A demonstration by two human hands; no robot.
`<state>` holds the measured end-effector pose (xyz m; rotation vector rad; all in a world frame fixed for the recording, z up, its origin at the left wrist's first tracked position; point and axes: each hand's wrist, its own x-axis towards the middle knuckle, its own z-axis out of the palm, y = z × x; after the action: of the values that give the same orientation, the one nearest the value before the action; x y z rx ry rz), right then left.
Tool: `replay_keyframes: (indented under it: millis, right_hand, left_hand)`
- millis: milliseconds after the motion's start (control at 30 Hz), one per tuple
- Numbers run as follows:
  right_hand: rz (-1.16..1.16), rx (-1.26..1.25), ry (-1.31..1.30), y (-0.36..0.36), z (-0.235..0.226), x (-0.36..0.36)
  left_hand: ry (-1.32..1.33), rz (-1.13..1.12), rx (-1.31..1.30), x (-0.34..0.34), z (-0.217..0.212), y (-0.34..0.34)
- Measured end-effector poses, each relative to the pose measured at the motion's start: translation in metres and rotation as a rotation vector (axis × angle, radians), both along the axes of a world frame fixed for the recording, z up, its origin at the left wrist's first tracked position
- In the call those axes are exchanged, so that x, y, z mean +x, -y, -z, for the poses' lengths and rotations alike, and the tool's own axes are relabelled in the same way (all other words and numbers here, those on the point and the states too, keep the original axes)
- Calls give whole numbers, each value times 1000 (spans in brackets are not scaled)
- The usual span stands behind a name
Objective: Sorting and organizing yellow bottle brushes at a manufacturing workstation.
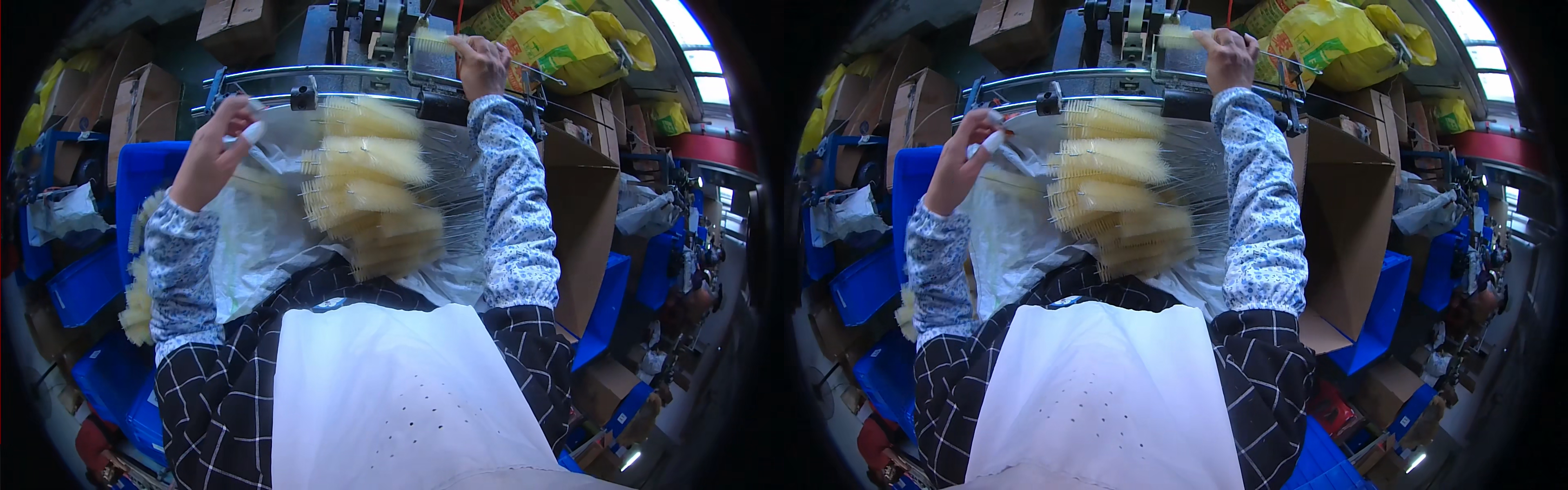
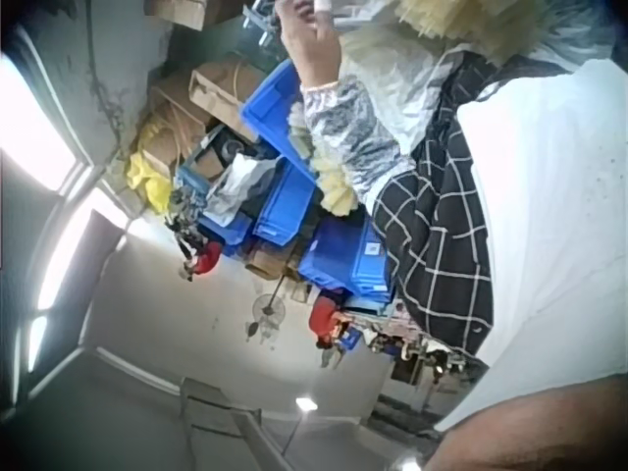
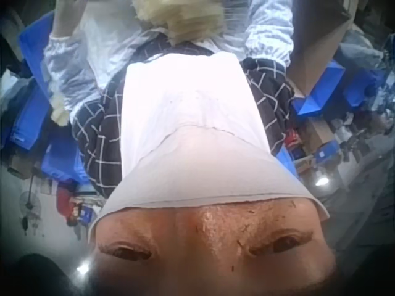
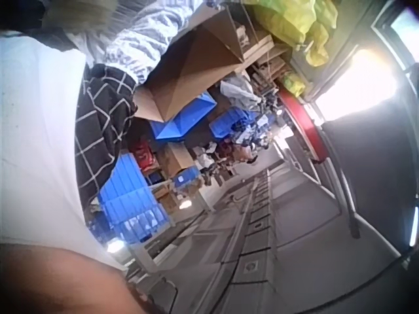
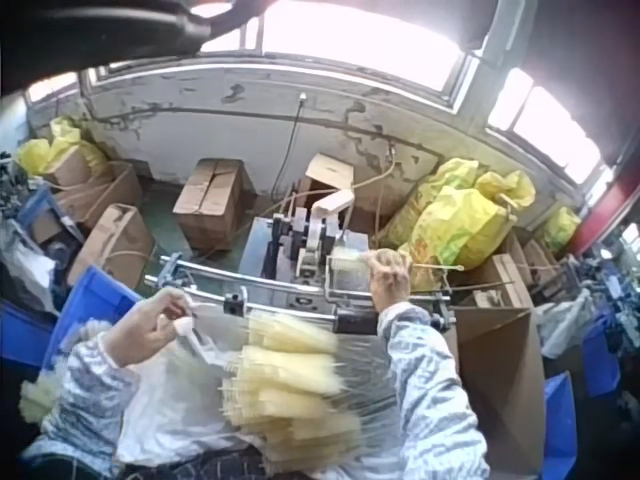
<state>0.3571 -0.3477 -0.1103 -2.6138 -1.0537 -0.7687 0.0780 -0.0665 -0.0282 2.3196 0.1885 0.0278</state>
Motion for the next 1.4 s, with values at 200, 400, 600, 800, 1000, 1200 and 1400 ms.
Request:
replay_keyframes:
  millis: [200, 400, 600, 800, 1000, 1200, 1400]
  right_hand:
    - [-152, 91, 292, 11, -44, -56]
    - [-259, 189, 347, 35, -82, -103]
    - [-150, 269, -84, 45, -89, -124]
    - [-514, 463, -1240, 51, -58, -108]
    - [-286, 436, -612, 27, -56, -102]
    - [-109, 129, -1, 8, -41, -62]
    - [138, -31, -272, -17, -9, -30]
  left_hand:
    - [196, 310, -196, 57, -11, 49]
    - [2, 450, -754, 98, -10, 77]
    - [144, 401, -441, 95, -23, 104]
    - [546, 516, 162, 102, -14, 118]
    - [239, 348, -21, 123, -10, 110]
    - [-28, 220, 13, 142, 15, 106]
    - [-122, 648, 453, 118, 41, 140]
